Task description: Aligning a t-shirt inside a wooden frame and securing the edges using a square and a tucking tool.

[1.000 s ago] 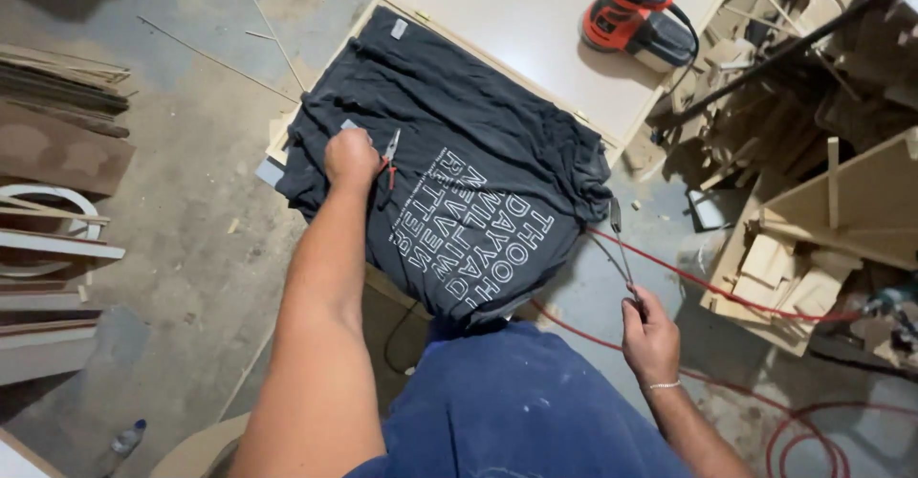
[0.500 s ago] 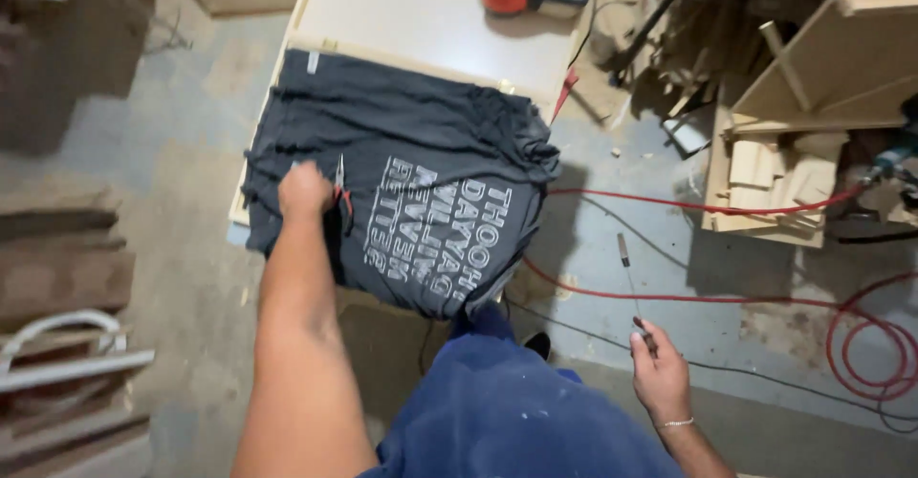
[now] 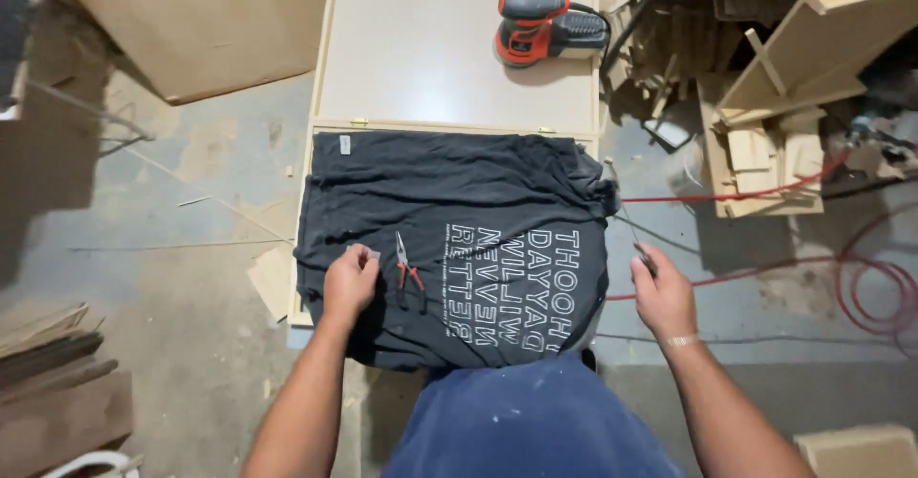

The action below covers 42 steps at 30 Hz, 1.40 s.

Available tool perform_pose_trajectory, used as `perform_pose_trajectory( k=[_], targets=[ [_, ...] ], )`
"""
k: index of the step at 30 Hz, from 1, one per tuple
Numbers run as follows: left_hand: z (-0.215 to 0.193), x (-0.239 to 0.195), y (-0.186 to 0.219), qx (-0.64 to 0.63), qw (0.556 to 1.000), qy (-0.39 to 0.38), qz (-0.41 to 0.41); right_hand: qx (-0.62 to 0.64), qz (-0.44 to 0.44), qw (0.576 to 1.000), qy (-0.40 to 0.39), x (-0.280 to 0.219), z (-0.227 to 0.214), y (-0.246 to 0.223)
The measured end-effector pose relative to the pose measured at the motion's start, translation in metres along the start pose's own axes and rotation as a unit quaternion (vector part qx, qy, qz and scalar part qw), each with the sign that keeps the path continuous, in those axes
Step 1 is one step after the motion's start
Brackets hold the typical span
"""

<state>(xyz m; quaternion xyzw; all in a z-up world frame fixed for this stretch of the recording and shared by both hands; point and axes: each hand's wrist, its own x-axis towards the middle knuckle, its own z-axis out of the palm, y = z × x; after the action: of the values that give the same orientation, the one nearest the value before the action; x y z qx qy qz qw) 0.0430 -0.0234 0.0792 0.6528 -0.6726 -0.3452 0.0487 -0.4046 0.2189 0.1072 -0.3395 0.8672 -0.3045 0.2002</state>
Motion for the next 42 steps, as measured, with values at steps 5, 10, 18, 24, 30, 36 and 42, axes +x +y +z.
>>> perform_pose_trajectory(
  k=[5, 10, 18, 24, 30, 36, 42],
  targets=[
    [0.007, 0.026, -0.025, -0.119, 0.992, -0.029, -0.012, -0.176, -0.046, 0.983, 0.008, 0.012, 0.025, -0.052],
    [0.04, 0.048, -0.015, -0.237, 0.969, -0.071, 0.013, -0.25, -0.005, 0.968, -0.03, -0.018, 0.041, -0.053],
    [0.08, 0.081, 0.056, -0.275, 0.955, -0.05, 0.096, -0.187, 0.014, 0.982, -0.024, -0.042, 0.048, -0.063],
    [0.073, 0.005, 0.101, -0.281, 0.88, -0.32, 0.208, -0.153, 0.012, 0.987, -0.041, -0.041, 0.081, -0.061],
    [0.042, -0.044, 0.091, -0.189, 0.754, -0.598, 0.195, -0.052, -0.008, 0.998, 0.03, -0.046, 0.065, -0.071],
    [-0.006, -0.037, 0.111, -0.109, 0.709, -0.637, 0.282, -0.104, 0.026, 0.993, 0.049, -0.049, 0.062, -0.039],
    [-0.022, -0.031, 0.13, -0.015, 0.675, -0.656, 0.338, -0.113, 0.053, 0.992, 0.007, -0.053, 0.08, -0.057]
  ],
)
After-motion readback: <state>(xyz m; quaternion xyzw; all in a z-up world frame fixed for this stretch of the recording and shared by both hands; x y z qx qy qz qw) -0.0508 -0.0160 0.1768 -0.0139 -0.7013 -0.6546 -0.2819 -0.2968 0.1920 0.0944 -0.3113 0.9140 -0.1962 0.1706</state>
